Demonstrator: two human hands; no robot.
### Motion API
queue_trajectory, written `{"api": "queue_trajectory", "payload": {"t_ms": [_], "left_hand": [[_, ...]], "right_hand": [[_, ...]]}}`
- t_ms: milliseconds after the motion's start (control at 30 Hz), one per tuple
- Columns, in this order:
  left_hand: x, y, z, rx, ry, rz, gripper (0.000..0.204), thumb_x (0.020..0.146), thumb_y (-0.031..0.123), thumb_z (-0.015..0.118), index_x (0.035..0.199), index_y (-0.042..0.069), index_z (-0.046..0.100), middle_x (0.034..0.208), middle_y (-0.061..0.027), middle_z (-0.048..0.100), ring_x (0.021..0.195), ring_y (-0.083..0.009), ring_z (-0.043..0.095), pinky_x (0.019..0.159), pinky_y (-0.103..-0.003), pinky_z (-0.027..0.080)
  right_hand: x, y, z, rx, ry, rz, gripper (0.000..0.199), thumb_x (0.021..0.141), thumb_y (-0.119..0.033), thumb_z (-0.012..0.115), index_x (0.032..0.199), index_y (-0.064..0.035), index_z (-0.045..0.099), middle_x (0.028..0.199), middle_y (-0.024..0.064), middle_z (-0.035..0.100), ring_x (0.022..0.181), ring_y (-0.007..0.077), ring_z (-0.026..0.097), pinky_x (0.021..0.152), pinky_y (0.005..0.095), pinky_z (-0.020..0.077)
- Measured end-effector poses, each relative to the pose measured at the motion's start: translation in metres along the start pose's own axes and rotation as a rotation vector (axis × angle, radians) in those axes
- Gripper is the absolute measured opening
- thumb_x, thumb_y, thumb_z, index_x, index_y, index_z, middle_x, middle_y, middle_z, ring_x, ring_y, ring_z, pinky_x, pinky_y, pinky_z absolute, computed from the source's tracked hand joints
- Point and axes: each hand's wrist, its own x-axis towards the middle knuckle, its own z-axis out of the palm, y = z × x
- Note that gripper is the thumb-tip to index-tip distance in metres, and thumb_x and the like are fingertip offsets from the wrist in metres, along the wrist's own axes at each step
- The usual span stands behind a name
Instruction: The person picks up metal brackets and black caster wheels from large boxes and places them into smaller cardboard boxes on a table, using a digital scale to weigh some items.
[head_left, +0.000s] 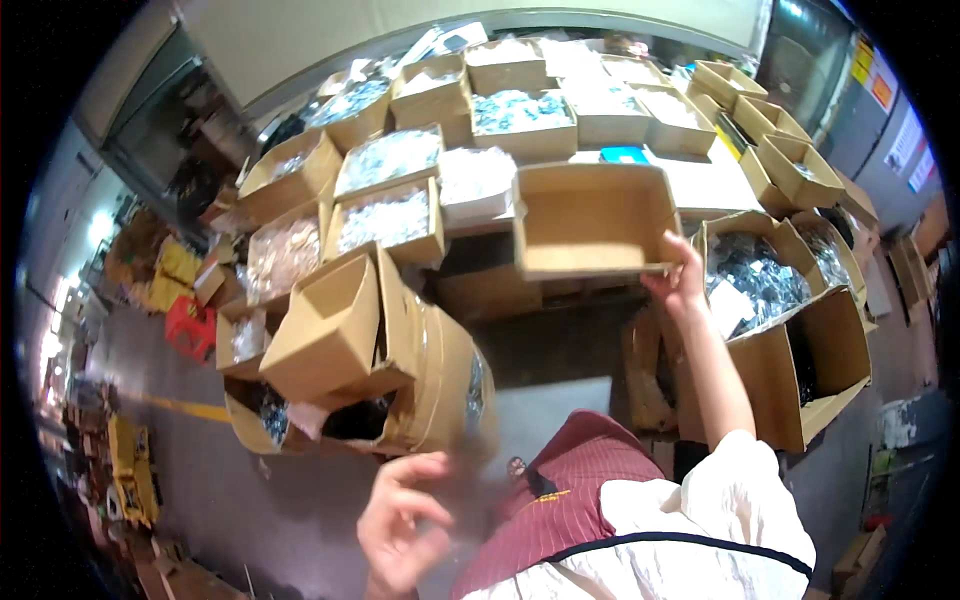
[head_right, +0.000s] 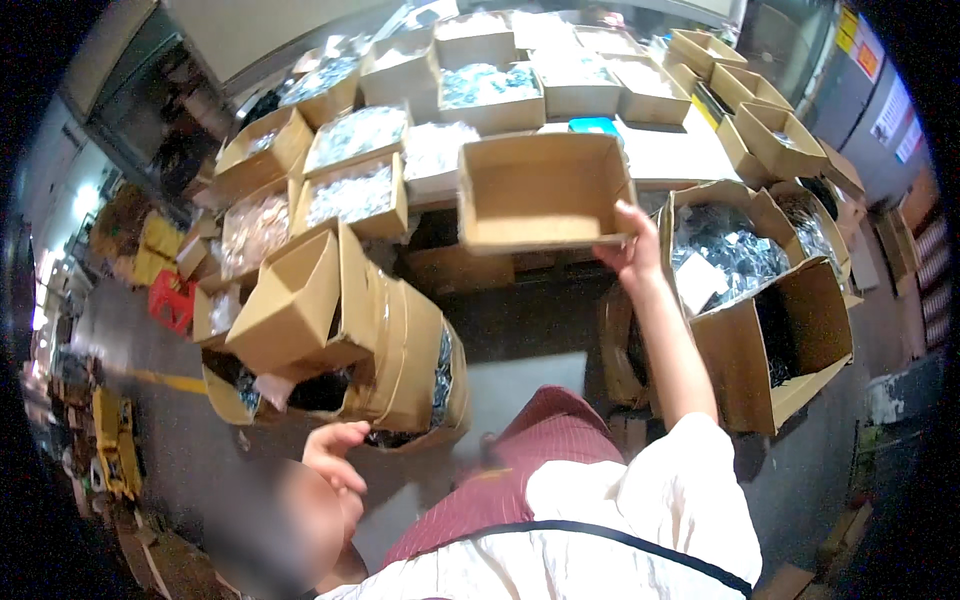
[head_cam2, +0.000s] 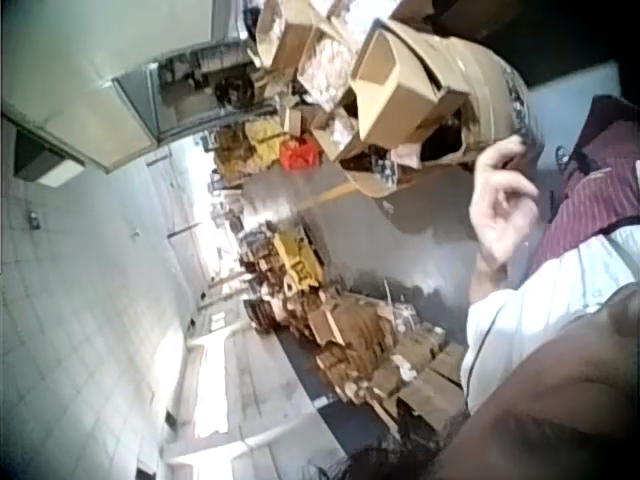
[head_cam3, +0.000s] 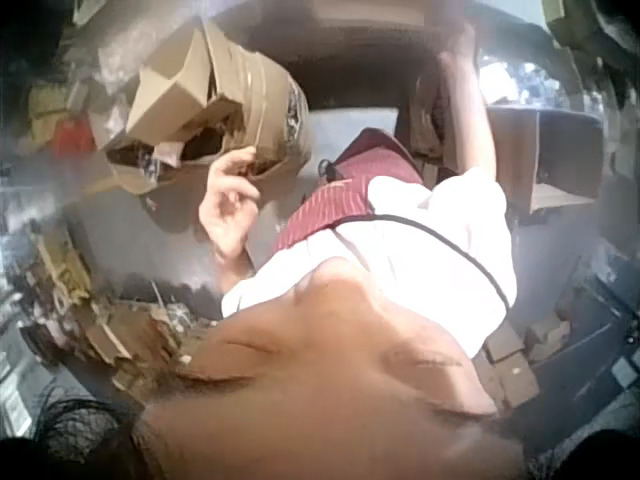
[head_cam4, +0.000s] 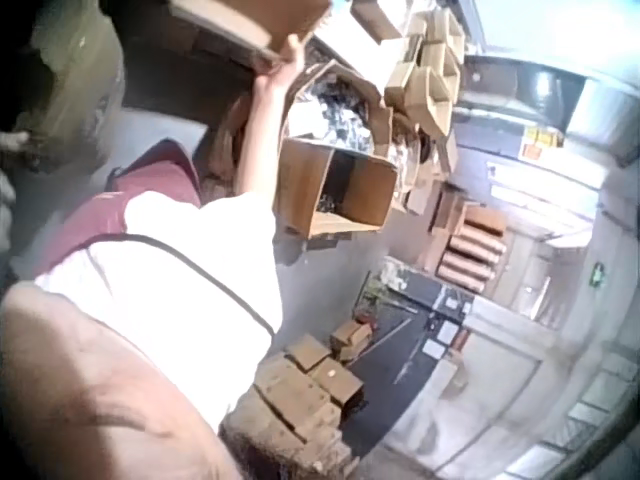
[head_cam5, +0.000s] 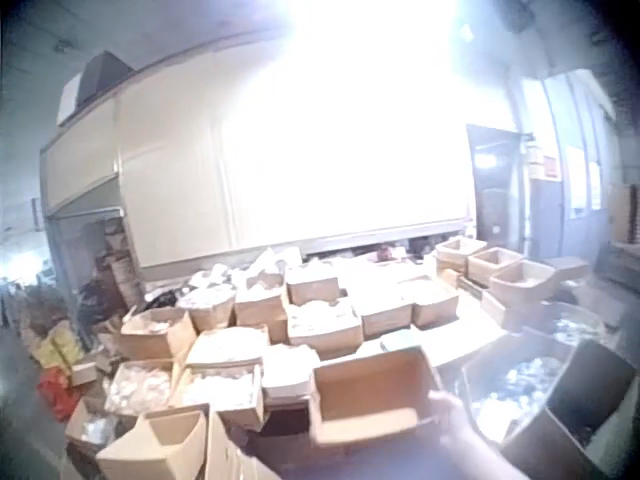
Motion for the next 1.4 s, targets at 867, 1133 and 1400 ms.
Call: {"api": "queue_trajectory", "payload": {"t_ms": [867, 1133, 1400], "left_hand": [[0.469, -0.131, 0.120, 0.032, -0.004, -0.507, 0.042, 0.093, 0.014, 0.057, 0.129, -0.003, 0.046, 0.098, -0.0104, 0.060, 0.081, -0.0143, 0.060, 0.080, -0.027, 0.047], [0.544, -0.146, 0.064, 0.075, -0.054, -0.506, 0.017, 0.093, 0.012, 0.058, 0.103, -0.001, 0.063, 0.090, -0.0074, 0.066, 0.086, -0.0138, 0.063, 0.080, -0.027, 0.050], [0.601, -0.161, -0.027, 0.029, -0.239, -0.443, 0.019, 0.095, 0.013, 0.057, 0.106, -0.001, 0.064, 0.090, -0.0068, 0.067, 0.087, -0.0126, 0.064, 0.082, -0.028, 0.050]], "right_hand": [[0.503, -0.063, -0.129, -0.733, 0.342, -0.183, 0.053, 0.087, -0.053, 0.064, 0.116, -0.0089, 0.059, 0.113, 0.0095, 0.058, 0.101, 0.0217, 0.056, 0.085, 0.0414, 0.0473], [0.277, -0.203, 0.083, -0.517, -0.532, -0.887, 0.046, 0.096, -0.016, 0.055, 0.051, -0.0050, 0.051, 0.058, 0.0077, 0.059, 0.044, 0.0183, 0.052, 0.069, 0.0362, 0.0515], [0.261, -0.224, 0.290, 0.315, -2.011, -1.231, 0.014, 0.083, -0.005, 0.062, 0.069, -0.0057, 0.066, 0.070, 0.0078, 0.066, 0.064, 0.0256, 0.064, 0.078, 0.0354, 0.0562]]}}
